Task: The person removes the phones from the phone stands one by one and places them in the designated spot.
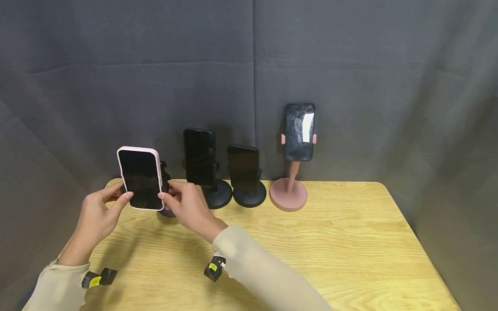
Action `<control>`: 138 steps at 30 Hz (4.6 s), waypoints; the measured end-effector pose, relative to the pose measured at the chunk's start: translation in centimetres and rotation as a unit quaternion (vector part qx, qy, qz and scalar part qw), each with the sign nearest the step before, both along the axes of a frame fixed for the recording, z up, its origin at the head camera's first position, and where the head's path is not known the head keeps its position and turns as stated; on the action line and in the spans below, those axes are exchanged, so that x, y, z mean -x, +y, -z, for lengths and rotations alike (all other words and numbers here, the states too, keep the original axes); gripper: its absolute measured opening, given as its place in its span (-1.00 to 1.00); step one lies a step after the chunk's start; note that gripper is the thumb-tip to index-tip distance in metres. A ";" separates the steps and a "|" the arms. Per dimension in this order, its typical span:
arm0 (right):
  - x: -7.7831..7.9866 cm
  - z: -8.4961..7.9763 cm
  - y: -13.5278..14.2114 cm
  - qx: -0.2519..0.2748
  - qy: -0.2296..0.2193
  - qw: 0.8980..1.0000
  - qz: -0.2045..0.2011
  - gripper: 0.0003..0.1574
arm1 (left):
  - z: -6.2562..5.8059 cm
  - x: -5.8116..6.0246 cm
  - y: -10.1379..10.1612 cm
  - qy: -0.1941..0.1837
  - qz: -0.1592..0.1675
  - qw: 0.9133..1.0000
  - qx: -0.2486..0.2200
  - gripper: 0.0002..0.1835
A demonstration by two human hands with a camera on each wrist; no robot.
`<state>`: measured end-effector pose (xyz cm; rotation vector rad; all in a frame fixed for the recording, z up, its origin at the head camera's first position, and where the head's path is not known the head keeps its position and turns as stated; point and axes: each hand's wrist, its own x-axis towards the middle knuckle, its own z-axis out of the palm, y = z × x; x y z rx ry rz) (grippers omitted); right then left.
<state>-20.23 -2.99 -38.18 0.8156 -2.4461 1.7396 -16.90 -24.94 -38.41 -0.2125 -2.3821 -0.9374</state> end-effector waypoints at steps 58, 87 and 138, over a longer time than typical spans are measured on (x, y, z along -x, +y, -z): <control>-4.8 0.3 12.3 0.007 -0.013 1.000 0.007 -0.50 | 1.9 -2.8 10.3 0.069 0.157 0.981 -0.087 -0.65; -5.0 2.2 17.6 0.011 -0.006 1.000 0.019 -0.55 | 4.1 -1.8 14.9 0.045 0.211 0.971 -0.106 -0.67; -4.8 2.3 19.8 0.008 0.056 0.998 0.034 -0.46 | 5.2 -2.2 17.2 -0.014 0.202 0.973 -0.115 -0.77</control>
